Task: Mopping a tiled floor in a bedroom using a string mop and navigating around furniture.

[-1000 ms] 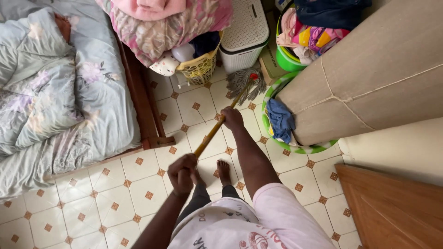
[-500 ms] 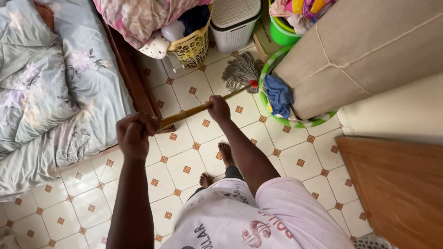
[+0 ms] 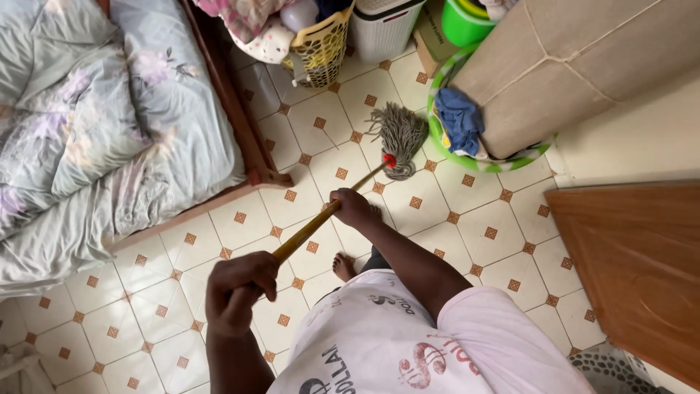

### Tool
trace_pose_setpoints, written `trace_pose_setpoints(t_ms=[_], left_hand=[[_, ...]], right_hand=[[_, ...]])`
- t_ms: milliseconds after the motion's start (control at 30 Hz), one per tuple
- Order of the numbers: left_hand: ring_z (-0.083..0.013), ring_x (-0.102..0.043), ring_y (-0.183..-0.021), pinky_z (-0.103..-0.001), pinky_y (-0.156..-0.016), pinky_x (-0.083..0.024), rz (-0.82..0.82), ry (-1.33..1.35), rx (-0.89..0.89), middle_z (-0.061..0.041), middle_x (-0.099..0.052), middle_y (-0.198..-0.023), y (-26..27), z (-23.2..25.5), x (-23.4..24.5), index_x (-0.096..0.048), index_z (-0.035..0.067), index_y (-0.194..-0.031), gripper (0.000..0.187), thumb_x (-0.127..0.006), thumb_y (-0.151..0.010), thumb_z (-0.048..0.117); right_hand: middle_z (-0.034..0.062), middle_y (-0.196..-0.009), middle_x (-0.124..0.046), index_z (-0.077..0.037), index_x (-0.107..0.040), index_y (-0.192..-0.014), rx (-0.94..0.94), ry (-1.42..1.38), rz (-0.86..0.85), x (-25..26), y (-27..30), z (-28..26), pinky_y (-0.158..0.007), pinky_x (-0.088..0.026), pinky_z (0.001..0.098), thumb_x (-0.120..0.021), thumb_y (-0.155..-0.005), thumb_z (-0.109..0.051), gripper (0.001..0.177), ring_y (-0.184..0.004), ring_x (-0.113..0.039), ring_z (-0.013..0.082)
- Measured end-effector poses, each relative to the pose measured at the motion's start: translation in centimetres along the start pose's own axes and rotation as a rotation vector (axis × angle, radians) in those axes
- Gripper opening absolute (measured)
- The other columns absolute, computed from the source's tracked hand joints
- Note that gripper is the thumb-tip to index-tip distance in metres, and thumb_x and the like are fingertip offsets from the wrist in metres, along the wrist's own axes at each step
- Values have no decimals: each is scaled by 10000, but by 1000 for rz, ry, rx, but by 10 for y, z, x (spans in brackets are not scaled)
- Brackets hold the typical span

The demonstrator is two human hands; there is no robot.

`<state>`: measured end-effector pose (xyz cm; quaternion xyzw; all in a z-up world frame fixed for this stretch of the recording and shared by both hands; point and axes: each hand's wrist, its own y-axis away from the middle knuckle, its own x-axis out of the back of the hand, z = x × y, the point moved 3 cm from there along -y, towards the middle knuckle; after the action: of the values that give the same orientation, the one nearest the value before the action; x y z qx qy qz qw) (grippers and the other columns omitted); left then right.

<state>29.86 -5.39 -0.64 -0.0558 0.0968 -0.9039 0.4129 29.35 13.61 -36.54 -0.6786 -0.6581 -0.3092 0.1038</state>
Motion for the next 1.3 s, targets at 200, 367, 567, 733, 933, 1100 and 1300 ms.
trace_pose_setpoints(t_ms=[200,367,567,733,933,1100,1300], left_hand=[[-211,-482,-636,-313,-630,-418,-165,-249,-7,-14,-507,-603,75,-6,-9,-617,95,-653,311,-368,-743,-67],[-186,-476,-620,-296,-617,-398,-42,-308,44,-32,-503,-631,128,-3,-17,-650,105,-684,307,-387,-744,-42],[-100,-394,-523,-233,-492,-272,500,-238,256,-63,-624,-687,186,22,16,-629,41,-649,224,-408,-687,33],[-200,-491,-514,-264,-565,-443,870,-216,159,-245,-661,-768,220,20,42,-638,-61,-783,298,-367,-712,40],[-271,-437,-429,-351,-452,-452,1204,-243,-18,-142,-425,-560,229,3,37,-524,-3,-725,191,-382,-816,85],[-224,-359,-409,-385,-448,-504,1228,-163,-116,-93,-287,-516,214,-19,-4,-497,6,-730,175,-399,-845,94],[-224,-343,-379,-362,-422,-473,1124,-97,-70,-103,-330,-501,170,-24,-71,-489,20,-676,164,-398,-799,78]], right_hand=[[34,-885,-590,-116,-577,-771,168,-45,80,-70,-18,8,-618,-467,382,-754,-911,-212,245,-774,-616,218],[41,-862,-600,-114,-583,-760,374,-116,4,-112,-13,-12,-750,-484,354,-806,-831,-170,240,-814,-615,211],[32,-920,-664,-160,-632,-820,243,42,-312,-166,9,-65,-709,-473,399,-710,-868,-271,144,-869,-630,227],[7,-972,-741,-210,-701,-918,192,143,-450,-158,42,-92,-697,-493,410,-685,-864,-367,167,-916,-687,233],[3,-867,-673,-197,-570,-819,204,101,-470,-142,69,-56,-607,-419,394,-685,-876,-267,147,-794,-644,216],[49,-858,-679,-179,-579,-810,142,55,-428,-102,98,-5,-607,-418,412,-667,-842,-271,132,-798,-650,246],[58,-916,-675,-155,-604,-889,57,26,-327,-44,137,66,-647,-413,425,-683,-866,-264,136,-842,-631,259]])
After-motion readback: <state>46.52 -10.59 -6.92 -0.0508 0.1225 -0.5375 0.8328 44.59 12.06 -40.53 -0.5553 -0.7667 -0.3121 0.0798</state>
